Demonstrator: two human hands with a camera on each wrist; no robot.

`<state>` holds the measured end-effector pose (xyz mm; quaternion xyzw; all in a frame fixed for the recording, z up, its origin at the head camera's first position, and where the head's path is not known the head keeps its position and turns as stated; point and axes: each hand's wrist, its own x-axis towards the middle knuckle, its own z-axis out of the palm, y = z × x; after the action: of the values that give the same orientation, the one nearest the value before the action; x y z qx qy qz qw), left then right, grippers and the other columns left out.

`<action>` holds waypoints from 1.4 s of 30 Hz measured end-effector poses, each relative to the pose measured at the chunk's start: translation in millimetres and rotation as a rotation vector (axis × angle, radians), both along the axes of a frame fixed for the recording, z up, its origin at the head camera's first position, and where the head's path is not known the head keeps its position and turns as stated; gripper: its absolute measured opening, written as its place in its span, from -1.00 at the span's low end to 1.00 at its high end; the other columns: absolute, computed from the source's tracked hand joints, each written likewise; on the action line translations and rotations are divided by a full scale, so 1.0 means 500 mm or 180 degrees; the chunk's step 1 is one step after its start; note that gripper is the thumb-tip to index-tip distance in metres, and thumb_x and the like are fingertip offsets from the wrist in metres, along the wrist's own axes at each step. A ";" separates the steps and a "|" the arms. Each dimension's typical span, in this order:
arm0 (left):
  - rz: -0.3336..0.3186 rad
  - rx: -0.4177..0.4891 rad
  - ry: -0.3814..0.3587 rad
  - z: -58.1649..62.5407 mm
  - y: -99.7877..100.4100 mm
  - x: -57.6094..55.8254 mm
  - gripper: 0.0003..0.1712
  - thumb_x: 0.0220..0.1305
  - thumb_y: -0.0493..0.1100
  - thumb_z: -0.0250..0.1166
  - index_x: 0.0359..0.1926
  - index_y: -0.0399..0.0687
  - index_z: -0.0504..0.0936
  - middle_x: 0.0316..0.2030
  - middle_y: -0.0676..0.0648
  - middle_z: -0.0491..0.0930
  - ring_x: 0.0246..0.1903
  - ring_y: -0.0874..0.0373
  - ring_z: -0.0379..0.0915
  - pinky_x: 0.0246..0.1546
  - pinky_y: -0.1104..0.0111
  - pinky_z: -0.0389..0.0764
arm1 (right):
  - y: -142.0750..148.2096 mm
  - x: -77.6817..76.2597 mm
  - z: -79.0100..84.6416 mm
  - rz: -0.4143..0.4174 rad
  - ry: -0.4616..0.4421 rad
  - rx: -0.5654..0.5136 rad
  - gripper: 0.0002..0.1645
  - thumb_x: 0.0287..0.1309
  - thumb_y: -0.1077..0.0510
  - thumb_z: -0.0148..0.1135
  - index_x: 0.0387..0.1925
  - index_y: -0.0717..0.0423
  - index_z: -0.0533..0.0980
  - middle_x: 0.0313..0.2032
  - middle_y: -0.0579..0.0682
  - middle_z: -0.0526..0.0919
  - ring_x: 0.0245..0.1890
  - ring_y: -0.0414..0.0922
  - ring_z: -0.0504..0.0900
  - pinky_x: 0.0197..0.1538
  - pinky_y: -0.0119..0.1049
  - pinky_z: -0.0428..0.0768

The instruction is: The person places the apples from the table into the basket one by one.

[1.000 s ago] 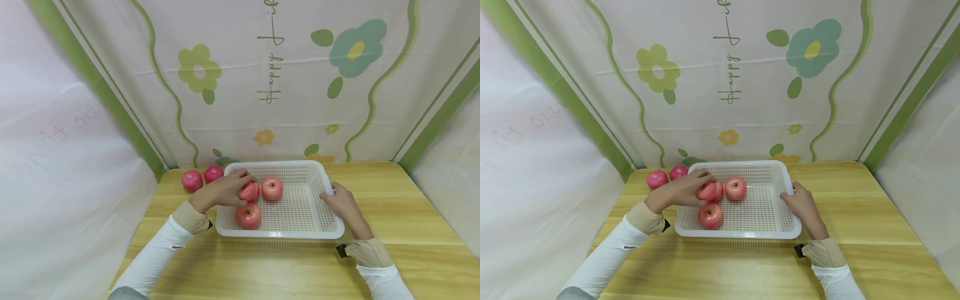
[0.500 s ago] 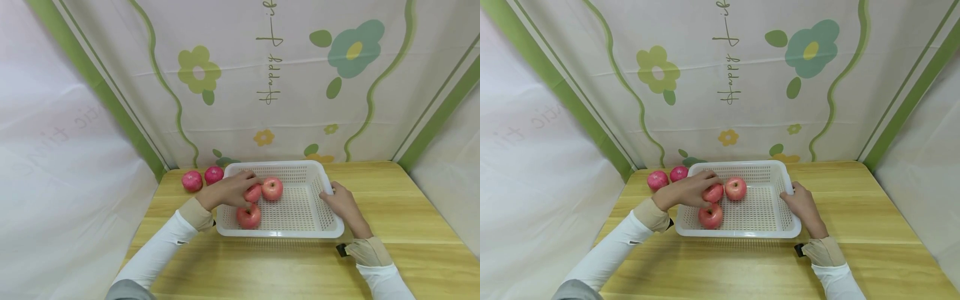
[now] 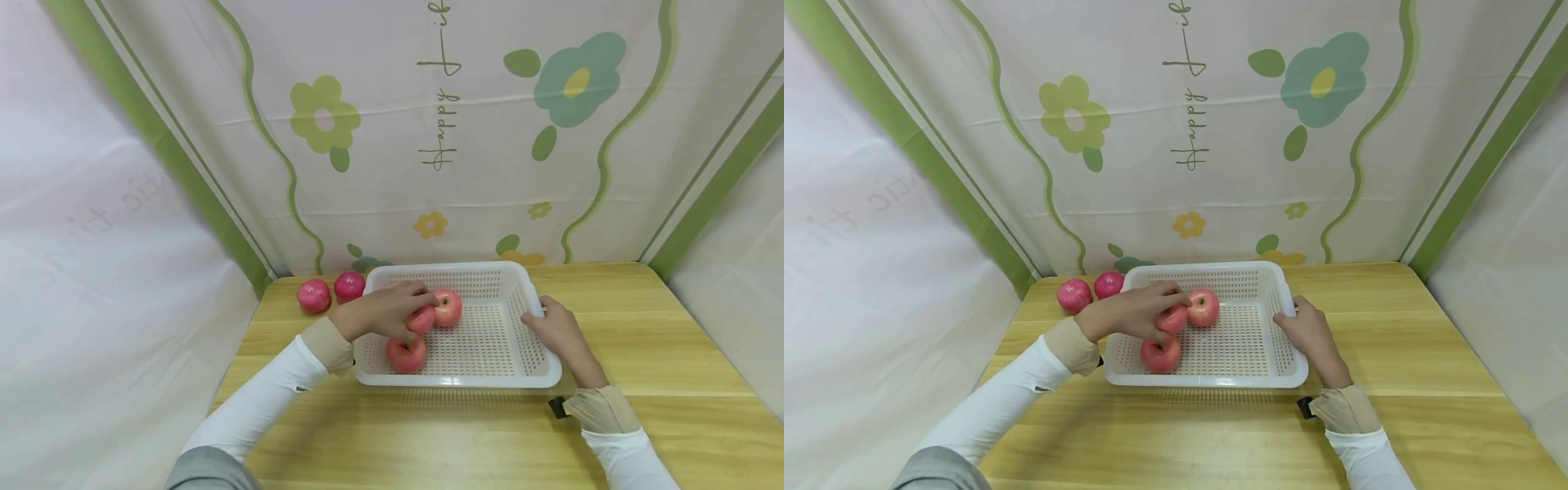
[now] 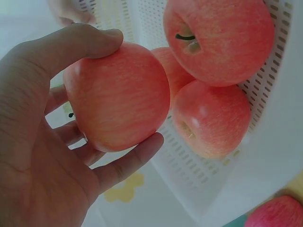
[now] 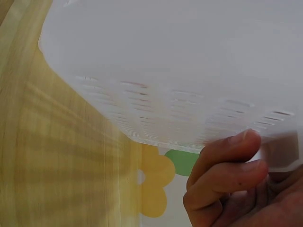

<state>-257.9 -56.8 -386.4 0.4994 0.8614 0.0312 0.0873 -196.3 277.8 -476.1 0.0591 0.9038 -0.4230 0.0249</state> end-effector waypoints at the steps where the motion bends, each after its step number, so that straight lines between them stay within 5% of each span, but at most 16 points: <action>1: -0.0004 -0.0020 -0.0011 -0.001 0.002 0.000 -0.16 -0.07 0.03 0.41 0.31 0.07 0.39 0.12 0.03 0.34 0.02 0.21 0.27 -0.03 0.37 0.47 | 0.000 0.000 0.000 -0.0003 0.0006 0.0005 -0.33 0.30 0.02 0.03 0.23 0.46 0.22 -0.08 0.48 0.53 -0.41 0.01 0.66 -0.49 -0.23 0.67; 13: -0.0115 -0.0139 -0.0075 -0.008 0.019 0.002 -0.12 -0.06 0.00 0.41 0.35 0.06 0.33 0.25 -0.02 0.26 0.08 0.15 0.25 -0.01 0.33 0.48 | -0.002 0.001 -0.002 -0.0010 -0.0034 0.0029 -0.34 0.31 0.02 0.03 0.22 0.45 0.23 -0.08 0.47 0.53 -0.39 0.02 0.66 -0.47 -0.22 0.67; 32: -0.0242 -0.0168 -0.0026 -0.001 0.037 -0.002 -0.24 -0.05 -0.02 0.40 0.25 0.13 0.40 0.13 0.04 0.31 0.00 0.20 0.26 -0.13 0.44 0.49 | -0.002 0.002 0.002 -0.0008 -0.0041 0.0069 -0.32 0.31 0.01 0.03 0.23 0.46 0.22 -0.06 0.47 0.52 -0.37 0.00 0.66 -0.44 -0.23 0.67; 42: -0.0523 -0.0164 0.0141 -0.018 0.053 0.000 -0.29 -0.01 0.00 0.37 0.22 0.12 0.42 0.09 0.06 0.32 0.05 0.20 0.23 -0.03 0.45 0.42 | -0.001 0.000 0.002 0.0014 -0.0035 0.0031 -0.30 0.31 0.02 0.02 0.26 0.48 0.19 -0.06 0.48 0.52 -0.41 -0.02 0.67 -0.48 -0.24 0.67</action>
<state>-257.7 -30.1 -395.4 0.5665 0.8198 -0.0092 0.0833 -196.5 277.1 -475.3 0.0597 0.9058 -0.4183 0.0305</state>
